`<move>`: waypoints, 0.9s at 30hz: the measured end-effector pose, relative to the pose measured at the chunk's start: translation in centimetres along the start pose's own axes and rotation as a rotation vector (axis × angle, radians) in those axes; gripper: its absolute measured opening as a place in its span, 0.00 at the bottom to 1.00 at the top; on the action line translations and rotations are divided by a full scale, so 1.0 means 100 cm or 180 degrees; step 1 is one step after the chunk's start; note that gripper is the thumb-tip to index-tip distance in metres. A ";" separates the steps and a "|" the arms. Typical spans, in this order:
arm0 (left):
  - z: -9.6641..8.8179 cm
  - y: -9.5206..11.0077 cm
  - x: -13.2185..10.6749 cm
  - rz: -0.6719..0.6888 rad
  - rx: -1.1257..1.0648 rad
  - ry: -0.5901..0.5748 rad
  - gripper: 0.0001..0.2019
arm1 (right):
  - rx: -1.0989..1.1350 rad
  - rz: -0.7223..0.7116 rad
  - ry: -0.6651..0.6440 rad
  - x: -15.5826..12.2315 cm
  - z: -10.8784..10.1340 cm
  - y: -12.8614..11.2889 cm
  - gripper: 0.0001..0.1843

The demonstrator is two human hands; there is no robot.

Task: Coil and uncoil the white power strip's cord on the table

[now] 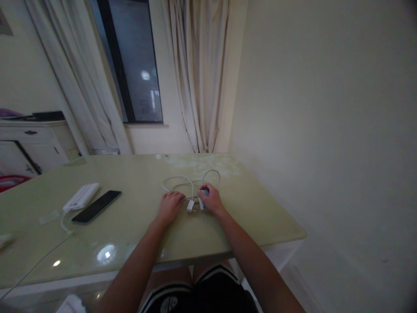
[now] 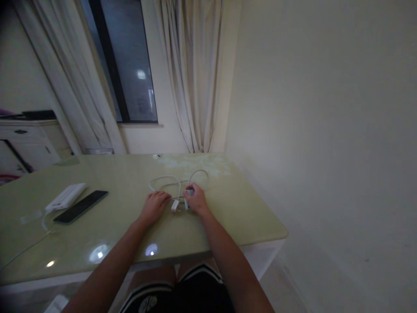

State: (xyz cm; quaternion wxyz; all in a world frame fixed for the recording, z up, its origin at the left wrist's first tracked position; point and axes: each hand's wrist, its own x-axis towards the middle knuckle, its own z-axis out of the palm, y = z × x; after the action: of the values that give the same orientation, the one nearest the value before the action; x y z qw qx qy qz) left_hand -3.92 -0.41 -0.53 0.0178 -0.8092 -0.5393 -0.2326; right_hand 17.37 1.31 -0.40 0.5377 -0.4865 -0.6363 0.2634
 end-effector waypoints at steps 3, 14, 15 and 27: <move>-0.001 0.002 0.001 -0.0149 -0.0021 0.0085 0.13 | 0.0428 0.0145 0.0251 0.005 -0.003 0.000 0.07; 0.001 0.004 0.001 -0.0468 0.0061 0.0279 0.13 | 0.0868 0.0347 0.0547 0.008 -0.005 0.001 0.10; 0.001 0.004 0.002 -0.0489 0.0046 0.0279 0.13 | 0.0854 0.0334 0.0540 0.008 -0.005 0.001 0.10; 0.003 0.007 0.001 -0.0467 -0.0375 0.0314 0.13 | 0.0004 0.0097 0.0215 0.002 0.000 0.004 0.12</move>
State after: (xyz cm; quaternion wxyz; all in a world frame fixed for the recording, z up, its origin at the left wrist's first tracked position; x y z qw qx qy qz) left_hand -3.19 -0.48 -0.57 -0.0204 -0.7547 -0.5810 -0.3041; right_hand 17.52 1.65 -0.64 0.5551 -0.5044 -0.6101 0.2554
